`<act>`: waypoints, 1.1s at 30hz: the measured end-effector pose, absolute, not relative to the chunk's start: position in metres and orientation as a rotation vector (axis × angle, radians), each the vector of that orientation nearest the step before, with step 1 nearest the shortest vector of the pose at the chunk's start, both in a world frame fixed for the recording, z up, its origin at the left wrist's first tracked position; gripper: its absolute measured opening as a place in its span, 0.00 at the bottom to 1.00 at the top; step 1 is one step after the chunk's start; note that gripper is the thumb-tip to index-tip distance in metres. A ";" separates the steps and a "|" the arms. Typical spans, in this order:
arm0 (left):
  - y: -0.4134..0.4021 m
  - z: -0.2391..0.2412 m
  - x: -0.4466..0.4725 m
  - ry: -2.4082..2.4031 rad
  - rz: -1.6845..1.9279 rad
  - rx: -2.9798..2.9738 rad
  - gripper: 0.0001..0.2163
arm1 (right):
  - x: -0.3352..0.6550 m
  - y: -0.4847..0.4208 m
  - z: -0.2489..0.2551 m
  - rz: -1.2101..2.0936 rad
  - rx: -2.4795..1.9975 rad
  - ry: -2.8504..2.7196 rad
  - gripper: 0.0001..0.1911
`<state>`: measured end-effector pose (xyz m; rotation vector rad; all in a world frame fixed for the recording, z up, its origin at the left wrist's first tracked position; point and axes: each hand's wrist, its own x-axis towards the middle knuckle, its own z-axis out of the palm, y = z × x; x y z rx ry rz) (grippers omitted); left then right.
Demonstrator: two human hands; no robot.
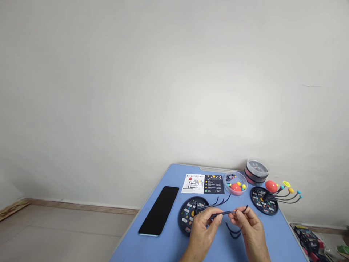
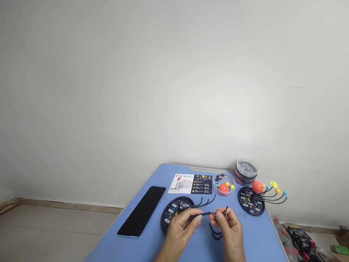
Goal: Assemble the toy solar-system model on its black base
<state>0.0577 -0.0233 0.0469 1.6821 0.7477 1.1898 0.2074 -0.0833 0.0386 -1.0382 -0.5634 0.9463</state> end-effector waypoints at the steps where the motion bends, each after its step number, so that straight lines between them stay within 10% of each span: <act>1: -0.023 0.047 0.058 0.744 1.188 1.677 0.11 | 0.208 -0.083 0.038 0.940 -1.041 -0.575 0.19; 33: -0.021 0.045 0.059 0.761 1.029 1.437 0.12 | 0.206 -0.086 0.046 0.884 -1.137 -0.605 0.22</act>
